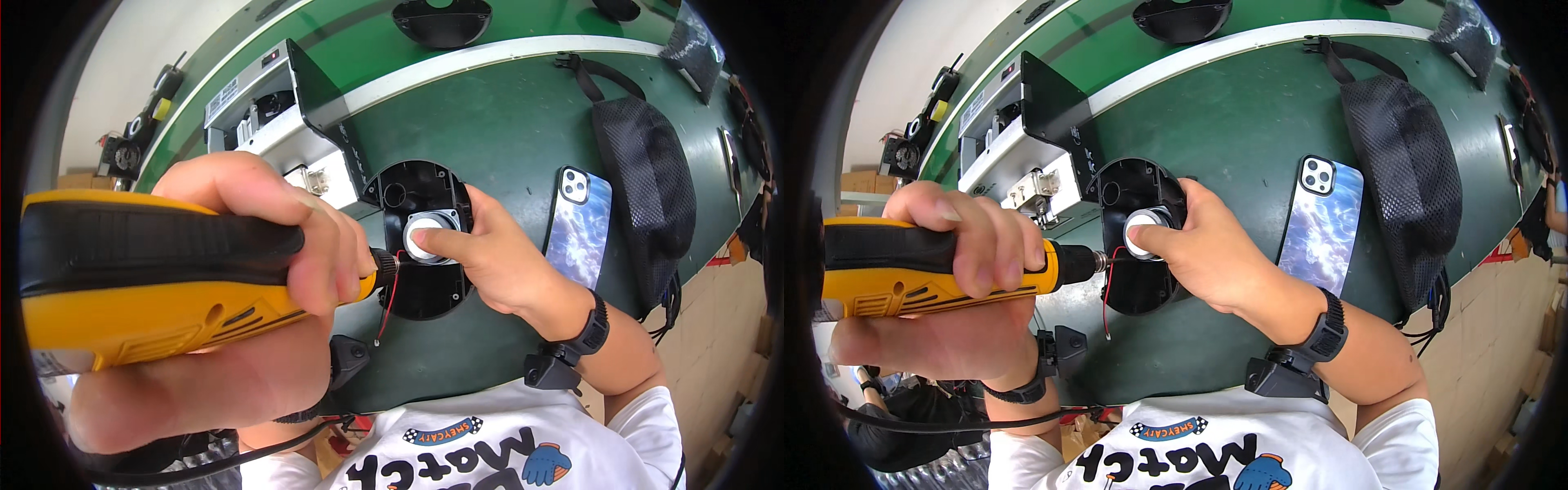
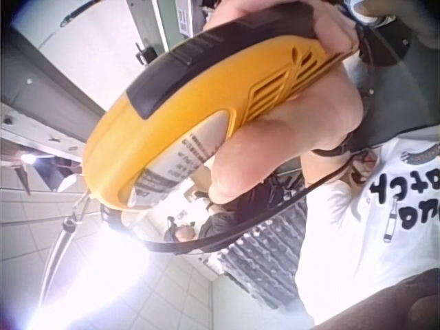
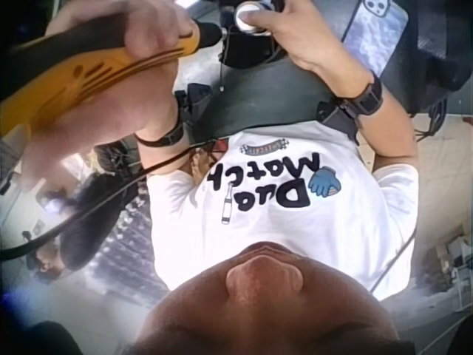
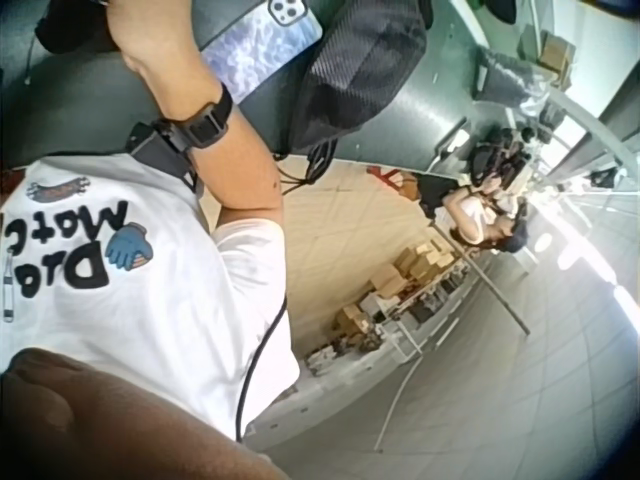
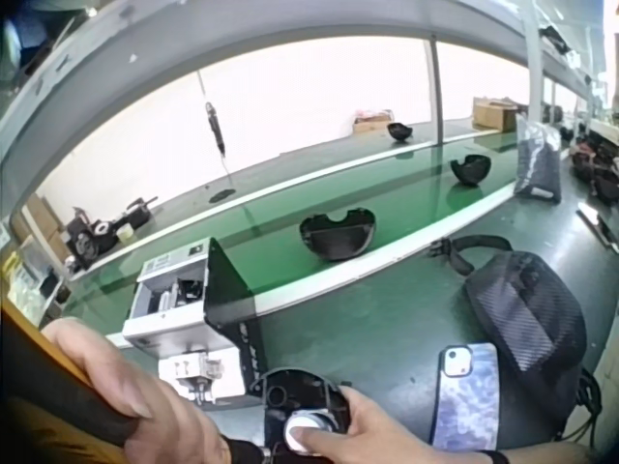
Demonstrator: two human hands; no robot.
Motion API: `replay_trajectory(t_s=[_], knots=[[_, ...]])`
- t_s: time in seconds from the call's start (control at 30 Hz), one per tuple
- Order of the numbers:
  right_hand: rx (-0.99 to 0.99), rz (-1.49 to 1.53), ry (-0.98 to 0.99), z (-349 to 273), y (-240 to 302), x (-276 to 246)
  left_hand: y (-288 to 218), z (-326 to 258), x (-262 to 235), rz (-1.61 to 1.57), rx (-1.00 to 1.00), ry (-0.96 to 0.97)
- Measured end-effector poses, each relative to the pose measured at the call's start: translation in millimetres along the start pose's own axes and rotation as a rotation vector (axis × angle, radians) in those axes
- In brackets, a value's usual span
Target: Manually assemble components of a small speaker using a power screwdriver and assembly jig.
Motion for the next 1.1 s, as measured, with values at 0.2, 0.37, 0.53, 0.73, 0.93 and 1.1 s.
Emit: replay_trajectory(t_s=[0.2, 0.37, 0.53, 0.73, 0.93, 1.1], knots=[[-0.001, 0.016, -0.004, 2, 0, 1, 4, 0, -7, 0.004, 0.026, 0.044], [0.003, 0.031, 0.021, 1, 5, 4, 8, 1, -11, -0.01, 0.003, -0.015], [0.022, 0.025, 0.027, 1, 3, 5, 12, 0, -17, -0.031, 0.053, -0.055], [0.039, 0.056, 0.013, 0, 2, 4, 15, 2, -24, -0.053, 0.045, -0.073], [0.053, 0.077, 0.022, 0, -1, 5, 21, 4, -28, -0.118, 0.007, -0.135], [0.079, 0.105, 0.015, 0, 0, 4, 29, 3, -29, -0.173, -0.035, -0.191]])
Point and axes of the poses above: each hand's wrist, its own z-axis towards the middle knuckle, its own x-axis out of the palm, y = z × x, the point moved 6 cm from there along z, towards the middle knuckle, and after that the axes turned 12 degrees about z, right-handed, at the moved point
